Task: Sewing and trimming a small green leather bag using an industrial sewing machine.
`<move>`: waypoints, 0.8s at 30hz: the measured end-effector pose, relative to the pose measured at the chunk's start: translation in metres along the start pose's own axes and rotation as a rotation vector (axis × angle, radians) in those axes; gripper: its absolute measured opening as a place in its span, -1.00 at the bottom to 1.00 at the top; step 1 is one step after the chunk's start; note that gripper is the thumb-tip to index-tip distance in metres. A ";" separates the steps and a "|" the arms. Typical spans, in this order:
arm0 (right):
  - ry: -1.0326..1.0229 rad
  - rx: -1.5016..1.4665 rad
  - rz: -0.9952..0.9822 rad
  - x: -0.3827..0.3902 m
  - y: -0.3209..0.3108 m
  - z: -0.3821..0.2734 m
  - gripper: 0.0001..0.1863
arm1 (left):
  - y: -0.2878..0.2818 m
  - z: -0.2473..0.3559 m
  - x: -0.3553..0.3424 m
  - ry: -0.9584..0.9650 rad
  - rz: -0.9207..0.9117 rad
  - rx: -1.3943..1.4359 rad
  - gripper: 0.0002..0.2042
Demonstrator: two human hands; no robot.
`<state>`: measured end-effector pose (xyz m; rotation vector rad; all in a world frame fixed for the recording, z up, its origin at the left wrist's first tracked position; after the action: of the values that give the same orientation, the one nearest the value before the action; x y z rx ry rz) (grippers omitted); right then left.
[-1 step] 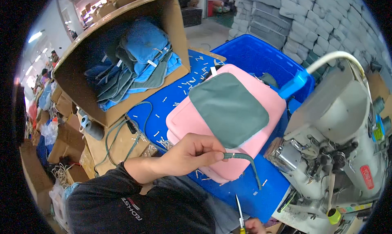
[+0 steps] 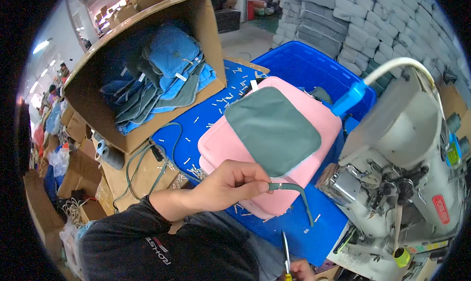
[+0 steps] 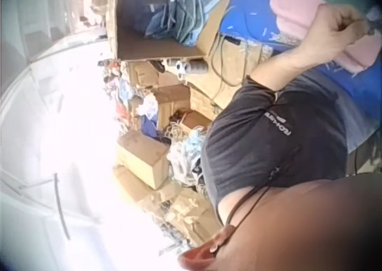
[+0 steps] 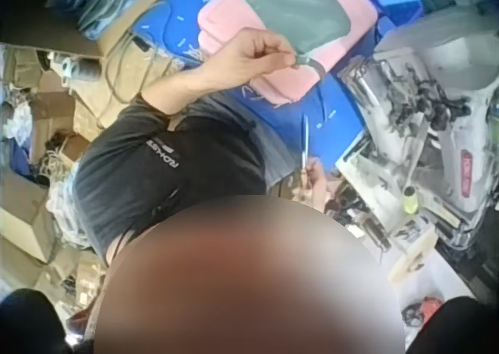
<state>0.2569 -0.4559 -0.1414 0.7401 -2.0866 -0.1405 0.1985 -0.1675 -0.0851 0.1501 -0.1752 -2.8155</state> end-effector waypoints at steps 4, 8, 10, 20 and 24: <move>0.087 -0.385 -0.171 -0.029 0.036 0.011 -0.69 | 0.010 -0.001 -0.002 -0.040 -0.005 -0.003 -0.88; -0.125 -0.212 -0.501 -0.059 0.064 -0.015 -0.64 | 0.015 -0.006 0.001 -0.013 0.025 0.019 -0.88; -0.283 -0.165 -0.630 -0.059 0.064 -0.017 -0.46 | 0.017 -0.006 0.003 -0.030 0.042 0.045 -0.89; -0.613 0.764 -0.006 -0.054 0.053 -0.025 -0.58 | 0.009 -0.003 0.006 -0.027 0.071 0.068 -0.89; -0.379 0.130 0.014 -0.034 0.030 -0.026 -0.62 | 0.005 -0.001 0.013 -0.026 0.065 0.088 -0.91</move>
<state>0.2783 -0.4086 -0.1390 0.8264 -2.4796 -0.1481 0.1878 -0.1769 -0.0861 0.1251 -0.3049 -2.7469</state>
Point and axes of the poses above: each hand's wrist, its own x-axis away from the middle knuckle, its own y-axis out of the palm, z = x × y, the point moved 5 cm from there along -x, towards the middle knuckle, and after that the axes turned 5 degrees about -x, right-handed, at the moved point
